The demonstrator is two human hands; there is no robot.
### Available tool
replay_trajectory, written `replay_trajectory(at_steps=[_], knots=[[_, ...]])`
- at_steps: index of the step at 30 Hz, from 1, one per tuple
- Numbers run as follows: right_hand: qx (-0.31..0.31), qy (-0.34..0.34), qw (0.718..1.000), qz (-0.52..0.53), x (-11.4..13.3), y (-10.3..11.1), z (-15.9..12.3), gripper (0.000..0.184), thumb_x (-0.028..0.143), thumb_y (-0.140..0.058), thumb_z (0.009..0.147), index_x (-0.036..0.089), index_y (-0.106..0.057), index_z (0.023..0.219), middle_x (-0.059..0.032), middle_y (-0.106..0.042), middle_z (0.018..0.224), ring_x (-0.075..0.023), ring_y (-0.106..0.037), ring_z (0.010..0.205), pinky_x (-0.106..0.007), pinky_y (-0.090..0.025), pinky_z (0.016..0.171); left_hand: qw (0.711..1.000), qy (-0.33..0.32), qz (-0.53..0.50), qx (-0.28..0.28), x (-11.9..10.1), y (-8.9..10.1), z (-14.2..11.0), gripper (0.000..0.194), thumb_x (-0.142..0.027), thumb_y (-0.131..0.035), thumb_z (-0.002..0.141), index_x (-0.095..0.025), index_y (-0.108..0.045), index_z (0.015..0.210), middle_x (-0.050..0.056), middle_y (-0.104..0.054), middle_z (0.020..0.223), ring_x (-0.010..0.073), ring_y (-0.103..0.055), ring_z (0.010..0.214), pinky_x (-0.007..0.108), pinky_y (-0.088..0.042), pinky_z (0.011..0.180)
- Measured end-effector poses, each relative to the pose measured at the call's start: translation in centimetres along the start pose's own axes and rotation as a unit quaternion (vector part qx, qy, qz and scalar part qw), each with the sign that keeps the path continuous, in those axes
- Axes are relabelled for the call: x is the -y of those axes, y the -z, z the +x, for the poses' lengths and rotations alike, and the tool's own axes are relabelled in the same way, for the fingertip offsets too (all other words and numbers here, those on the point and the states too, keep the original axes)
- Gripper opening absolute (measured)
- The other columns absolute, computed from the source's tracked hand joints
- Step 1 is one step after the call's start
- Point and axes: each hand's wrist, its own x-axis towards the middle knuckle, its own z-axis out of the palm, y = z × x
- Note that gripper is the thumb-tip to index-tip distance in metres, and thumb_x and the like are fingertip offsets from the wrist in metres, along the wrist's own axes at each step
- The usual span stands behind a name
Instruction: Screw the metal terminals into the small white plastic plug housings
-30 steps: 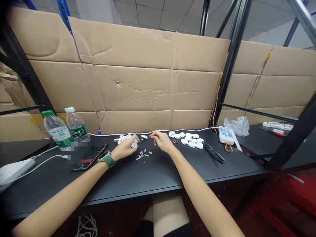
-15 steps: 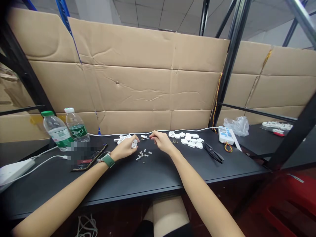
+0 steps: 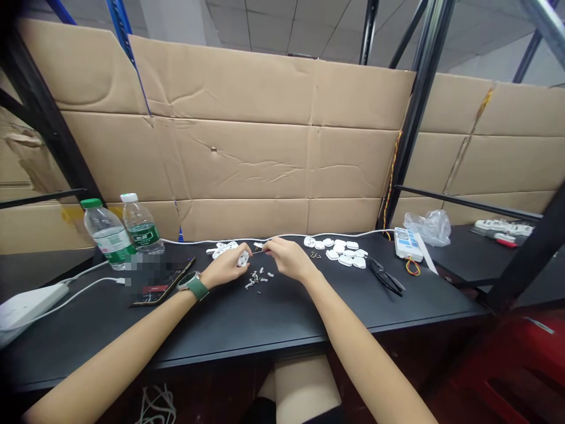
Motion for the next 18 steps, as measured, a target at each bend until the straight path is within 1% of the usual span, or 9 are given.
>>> replay_trajectory(at_steps=[2,4,11,15,18], knots=[[0.0,0.012,1.0,-0.022,0.6,0.2,0.1,0.018,0.015,-0.044,0.102,0.022,-0.059,0.111,-0.0083,-0.067,0.105,-0.0206,-0.063,0.091,-0.032,-0.049,0.08,1.0,-0.003,0.005,-0.006,0.0,0.0,0.0,0.026,-0.023,-0.054,0.083,-0.023,-0.055,0.109,0.002,-0.064,0.081,0.0236,-0.061,0.076,0.031,-0.038,0.069],[0.004,0.024,0.999,-0.048,1.0,0.4,0.3,0.019,0.015,-0.044,0.102,0.021,-0.056,0.115,-0.0085,-0.067,0.105,-0.0204,-0.062,0.089,-0.032,-0.048,0.078,1.0,-0.005,0.011,-0.01,0.0,-0.1,0.1,0.026,-0.023,-0.055,0.082,-0.023,-0.054,0.109,0.002,-0.064,0.082,0.0234,-0.061,0.077,0.03,-0.038,0.07],[0.034,0.055,0.988,-0.144,1.6,0.2,0.4,0.021,0.013,-0.045,0.099,0.021,-0.054,0.117,-0.0064,-0.062,0.094,-0.0193,-0.057,0.077,-0.03,-0.042,0.069,1.0,-0.018,-0.002,-0.005,0.0,0.3,0.0,0.027,-0.019,-0.053,0.081,-0.023,-0.052,0.108,0.002,-0.065,0.083,0.0229,-0.061,0.077,0.03,-0.04,0.07],[0.03,0.058,0.987,-0.149,1.4,-0.1,0.4,0.021,0.011,-0.046,0.099,0.02,-0.057,0.115,-0.0063,-0.062,0.094,-0.0184,-0.057,0.078,-0.029,-0.041,0.069,1.0,-0.025,-0.009,0.001,0.2,0.6,-0.1,0.027,-0.021,-0.052,0.081,-0.023,-0.052,0.108,0.001,-0.065,0.082,0.0229,-0.062,0.077,0.03,-0.041,0.071],[0.028,0.079,0.987,-0.134,1.1,-0.1,0.5,0.023,0.006,-0.044,0.099,0.02,-0.061,0.106,-0.0062,-0.064,0.09,-0.0187,-0.058,0.081,-0.029,-0.042,0.071,1.0,-0.028,-0.006,0.003,0.4,0.5,-0.1,0.026,-0.022,-0.053,0.082,-0.022,-0.053,0.107,0.002,-0.064,0.081,0.0241,-0.062,0.077,0.032,-0.041,0.07]])
